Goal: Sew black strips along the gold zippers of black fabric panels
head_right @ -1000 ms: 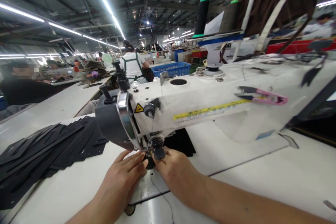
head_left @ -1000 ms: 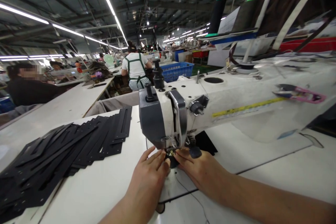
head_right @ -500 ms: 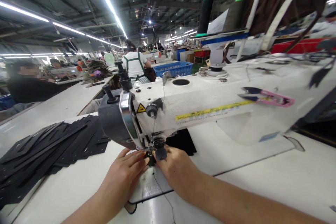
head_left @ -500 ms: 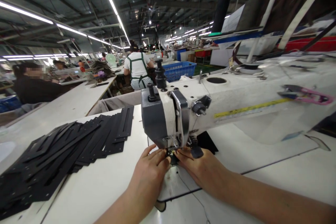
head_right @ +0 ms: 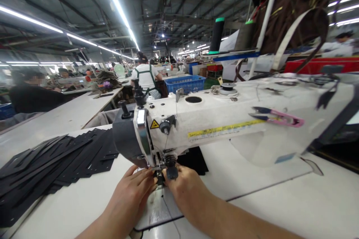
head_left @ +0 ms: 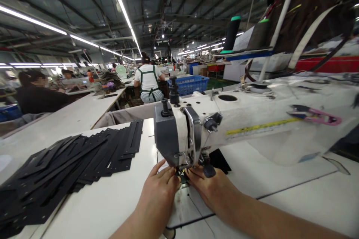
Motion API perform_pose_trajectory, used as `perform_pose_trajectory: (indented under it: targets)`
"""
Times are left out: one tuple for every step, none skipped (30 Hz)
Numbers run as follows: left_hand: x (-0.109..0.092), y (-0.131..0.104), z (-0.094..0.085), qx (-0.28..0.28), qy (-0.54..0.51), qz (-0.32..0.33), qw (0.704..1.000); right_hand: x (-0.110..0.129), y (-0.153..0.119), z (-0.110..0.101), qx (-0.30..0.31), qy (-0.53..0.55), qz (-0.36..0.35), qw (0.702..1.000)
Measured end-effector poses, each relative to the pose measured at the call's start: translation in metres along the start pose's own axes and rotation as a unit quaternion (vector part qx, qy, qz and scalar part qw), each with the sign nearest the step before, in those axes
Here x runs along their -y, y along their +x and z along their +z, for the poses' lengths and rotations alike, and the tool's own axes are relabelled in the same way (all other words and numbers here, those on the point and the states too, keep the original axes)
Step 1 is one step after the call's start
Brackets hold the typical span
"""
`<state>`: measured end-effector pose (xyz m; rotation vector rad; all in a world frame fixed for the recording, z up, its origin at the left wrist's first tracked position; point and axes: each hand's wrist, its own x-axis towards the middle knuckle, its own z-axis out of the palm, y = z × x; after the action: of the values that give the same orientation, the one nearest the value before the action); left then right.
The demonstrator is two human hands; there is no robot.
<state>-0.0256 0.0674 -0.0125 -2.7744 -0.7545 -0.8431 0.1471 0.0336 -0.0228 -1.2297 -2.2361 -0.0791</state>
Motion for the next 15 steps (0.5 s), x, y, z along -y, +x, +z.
perform_pose_trajectory:
  targets:
    - [0.001,-0.001,0.0,-0.005,0.002,0.001,1.0,-0.002,0.0,-0.003,0.004,0.009,0.002,1.0]
    - [0.002,-0.001,0.0,-0.01,0.003,0.001,1.0,-0.005,-0.001,-0.007,0.01,0.02,-0.001,1.0]
    - [0.003,-0.001,-0.001,-0.013,0.004,-0.002,1.0,-0.009,-0.002,-0.012,0.016,0.026,-0.009,1.0]
    - [0.002,-0.001,-0.004,-0.012,0.004,-0.007,1.0,-0.015,-0.003,-0.019,0.018,0.019,-0.016,1.0]
    - [0.001,-0.001,-0.008,-0.009,0.004,-0.014,1.0,-0.019,-0.006,-0.026,0.018,-0.002,-0.019,1.0]
    - [-0.003,0.0,-0.013,-0.003,0.001,-0.023,1.0,-0.023,-0.009,-0.033,0.02,-0.037,-0.014,0.999]
    - [-0.009,0.001,-0.018,0.002,-0.005,-0.03,1.0,-0.024,-0.013,-0.039,0.024,-0.079,-0.003,0.997]
    - [-0.016,0.002,-0.022,0.006,-0.015,-0.032,0.999,-0.022,-0.018,-0.043,0.03,-0.116,0.011,0.993]
    - [-0.026,0.003,-0.025,0.012,-0.029,-0.024,0.999,-0.017,-0.025,-0.046,0.031,-0.143,0.018,0.989]
    - [-0.036,0.003,-0.026,0.021,-0.042,-0.005,0.999,-0.009,-0.033,-0.046,0.025,-0.155,0.014,0.987]
    - [-0.045,0.003,-0.025,0.028,-0.053,0.019,0.998,0.001,-0.043,-0.046,0.015,-0.155,0.002,0.988]
    - [-0.054,0.002,-0.023,0.036,-0.06,0.046,0.997,0.012,-0.054,-0.045,-0.004,-0.146,-0.012,0.989]
    - [-0.061,0.0,-0.018,0.044,-0.064,0.068,0.995,0.023,-0.065,-0.045,-0.02,-0.131,-0.02,0.991]
    - [-0.065,-0.002,-0.014,0.045,-0.069,0.078,0.994,0.033,-0.076,-0.046,-0.03,-0.105,-0.016,0.994]
    - [-0.068,-0.004,-0.01,0.044,-0.078,0.076,0.993,0.041,-0.087,-0.049,-0.027,-0.066,0.007,0.997]
